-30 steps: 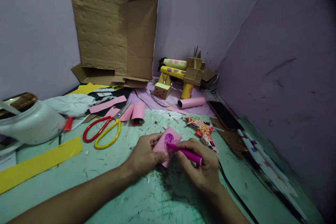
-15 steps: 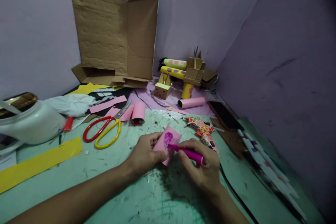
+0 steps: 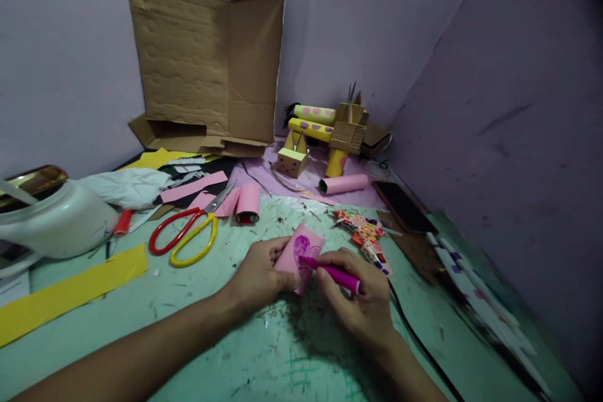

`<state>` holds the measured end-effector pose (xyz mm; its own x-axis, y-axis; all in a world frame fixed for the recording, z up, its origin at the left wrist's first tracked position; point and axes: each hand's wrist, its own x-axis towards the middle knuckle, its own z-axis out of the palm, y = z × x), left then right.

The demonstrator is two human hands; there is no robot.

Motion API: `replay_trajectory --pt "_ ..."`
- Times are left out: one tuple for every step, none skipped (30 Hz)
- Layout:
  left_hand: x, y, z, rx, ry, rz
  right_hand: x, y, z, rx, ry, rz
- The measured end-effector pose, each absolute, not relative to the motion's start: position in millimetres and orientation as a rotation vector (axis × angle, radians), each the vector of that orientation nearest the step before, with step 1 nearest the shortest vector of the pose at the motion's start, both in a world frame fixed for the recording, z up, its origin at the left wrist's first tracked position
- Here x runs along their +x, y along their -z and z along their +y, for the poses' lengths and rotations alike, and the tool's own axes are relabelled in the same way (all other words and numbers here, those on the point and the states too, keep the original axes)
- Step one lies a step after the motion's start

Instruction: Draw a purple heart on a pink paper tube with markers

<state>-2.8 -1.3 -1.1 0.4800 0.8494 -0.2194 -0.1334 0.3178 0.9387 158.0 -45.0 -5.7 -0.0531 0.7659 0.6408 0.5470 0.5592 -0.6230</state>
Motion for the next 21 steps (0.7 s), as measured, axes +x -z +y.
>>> replay_trajectory --pt "-2.7 1.0 -1.4 1.048 -0.757 0.842 158.1 5.7 -44.7 -1.109 -0.239 -1.71" --pt "-2.6 0.8 -1.6 1.049 -0.758 0.849 158.2 5.7 -44.3 -1.115 -0.235 -1.706" --pt "-2.5 0.6 -1.8 1.048 -0.761 0.855 158.3 5.7 -44.0 -1.114 -0.245 -1.713" --pt "-2.4 0.4 -1.9 1.045 -0.763 0.86 158.4 5.6 -43.8 -1.109 -0.26 -1.727" --pt "-2.4 0.3 -2.0 1.042 -0.764 0.863 158.4 5.6 -43.7 -1.106 -0.27 -1.737" --pt "-2.3 0.3 -2.0 1.041 -0.761 0.866 158.4 5.5 -43.7 -1.107 -0.269 -1.736" --pt "-2.3 0.5 -2.0 1.041 -0.759 0.867 158.3 5.4 -43.7 -1.111 -0.255 -1.722" --pt "-2.3 0.9 -2.0 1.041 -0.759 0.868 158.3 5.3 -43.9 -1.116 -0.237 -1.703" --pt "-2.2 1.3 -1.9 1.041 -0.759 0.868 158.4 5.2 -44.1 -1.118 -0.226 -1.693" --pt "-2.2 1.9 -1.8 1.039 -0.761 0.868 158.5 5.0 -44.3 -1.115 -0.232 -1.696" --pt "-2.1 2.4 -1.7 1.034 -0.768 0.867 158.7 4.8 -44.6 -1.107 -0.251 -1.714" --pt "-2.1 3.0 -1.5 1.026 -0.776 0.867 158.9 4.6 -44.8 -1.097 -0.279 -1.739" --pt "-2.1 3.4 -1.2 1.017 -0.781 0.865 159.1 4.4 -45.0 -1.088 -0.303 -1.762" --pt "-2.1 3.6 -0.9 1.009 -0.784 0.864 159.3 4.3 -45.2 -1.083 -0.313 -1.774" --pt "-2.2 3.8 -0.7 0.999 -0.787 0.865 159.4 4.2 -45.3 -1.085 -0.303 -1.77" --pt "-2.2 3.7 -0.4 0.99 -0.792 0.866 159.4 4.2 -45.4 -1.097 -0.281 -1.753" --pt "-2.2 3.6 -0.2 0.984 -0.795 0.87 159.2 4.1 -45.5 -1.111 -0.253 -1.731" --pt "-2.3 3.5 -0.2 0.98 -0.798 0.873 159.0 4.1 -45.5 -1.123 -0.234 -1.713" --pt "-2.3 3.3 -0.2 0.977 -0.798 0.876 158.7 4.0 -45.5 -1.127 -0.228 -1.706" --pt "-2.3 3.2 -0.4 0.976 -0.801 0.877 158.3 3.9 -45.4 -1.122 -0.237 -1.712" --pt "-2.3 3.2 -0.7 0.977 -0.8 0.876 158.0 3.6 -45.2 -1.109 -0.255 -1.727"
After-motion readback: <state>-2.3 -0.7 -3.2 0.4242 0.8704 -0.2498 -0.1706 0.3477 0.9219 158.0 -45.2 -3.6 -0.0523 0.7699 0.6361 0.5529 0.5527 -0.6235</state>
